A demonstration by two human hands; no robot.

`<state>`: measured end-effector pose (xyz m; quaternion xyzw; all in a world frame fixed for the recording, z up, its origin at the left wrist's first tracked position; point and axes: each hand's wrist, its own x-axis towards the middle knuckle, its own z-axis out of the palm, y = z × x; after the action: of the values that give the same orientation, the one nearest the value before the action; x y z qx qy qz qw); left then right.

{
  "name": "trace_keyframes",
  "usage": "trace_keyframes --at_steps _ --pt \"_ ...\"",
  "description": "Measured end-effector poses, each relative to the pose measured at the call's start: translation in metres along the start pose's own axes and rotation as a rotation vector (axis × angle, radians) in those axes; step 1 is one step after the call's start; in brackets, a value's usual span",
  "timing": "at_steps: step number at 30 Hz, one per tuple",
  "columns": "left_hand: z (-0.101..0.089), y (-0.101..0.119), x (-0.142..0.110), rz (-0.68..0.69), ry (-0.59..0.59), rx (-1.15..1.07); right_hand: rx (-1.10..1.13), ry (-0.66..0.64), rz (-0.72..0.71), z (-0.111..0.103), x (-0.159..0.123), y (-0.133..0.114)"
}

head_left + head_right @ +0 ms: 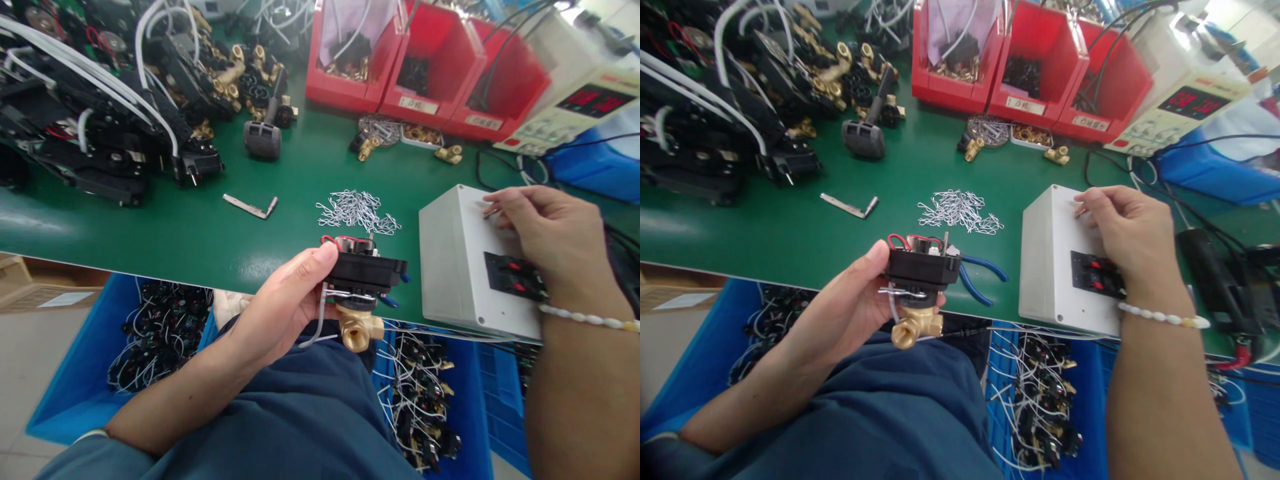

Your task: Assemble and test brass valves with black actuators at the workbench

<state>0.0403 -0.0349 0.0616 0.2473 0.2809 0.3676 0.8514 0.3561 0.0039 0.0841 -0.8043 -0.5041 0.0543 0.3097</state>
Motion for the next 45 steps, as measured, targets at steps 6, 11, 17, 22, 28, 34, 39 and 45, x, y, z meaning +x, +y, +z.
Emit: trace_keyframes --at_steps 6,11,17,22,28,34,39,45 --pt "-0.0003 -0.0003 0.0002 -0.006 0.002 -0.045 0.016 0.006 -0.023 0.0000 0.0006 0.0030" --pt "-0.0016 -0.0008 0.0007 -0.009 0.001 -0.048 -0.084 0.026 0.032 -0.0013 -0.0006 0.0000" --pt "-0.0024 -0.0009 0.0015 0.000 -0.017 -0.055 -0.076 0.023 0.035 -0.0023 -0.0008 0.0005" --pt "-0.0002 0.0000 0.0019 0.003 -0.002 -0.065 -0.028 0.031 0.062 -0.0003 0.0015 0.0023" --pt "0.0010 0.0017 0.0017 0.000 0.011 -0.078 0.005 0.033 0.062 0.0003 0.0048 0.0050" --pt "-0.0006 0.0010 0.0022 0.013 0.024 -0.078 0.013 0.030 0.063 0.0003 0.0033 0.0031" --pt "0.0010 0.0017 0.0012 0.017 0.035 -0.073 0.012 0.033 0.059 -0.0013 0.0026 0.0028" --pt "0.0018 0.0015 0.0013 0.025 -0.004 -0.100 0.004 0.030 0.045 -0.0015 0.0037 0.0054"
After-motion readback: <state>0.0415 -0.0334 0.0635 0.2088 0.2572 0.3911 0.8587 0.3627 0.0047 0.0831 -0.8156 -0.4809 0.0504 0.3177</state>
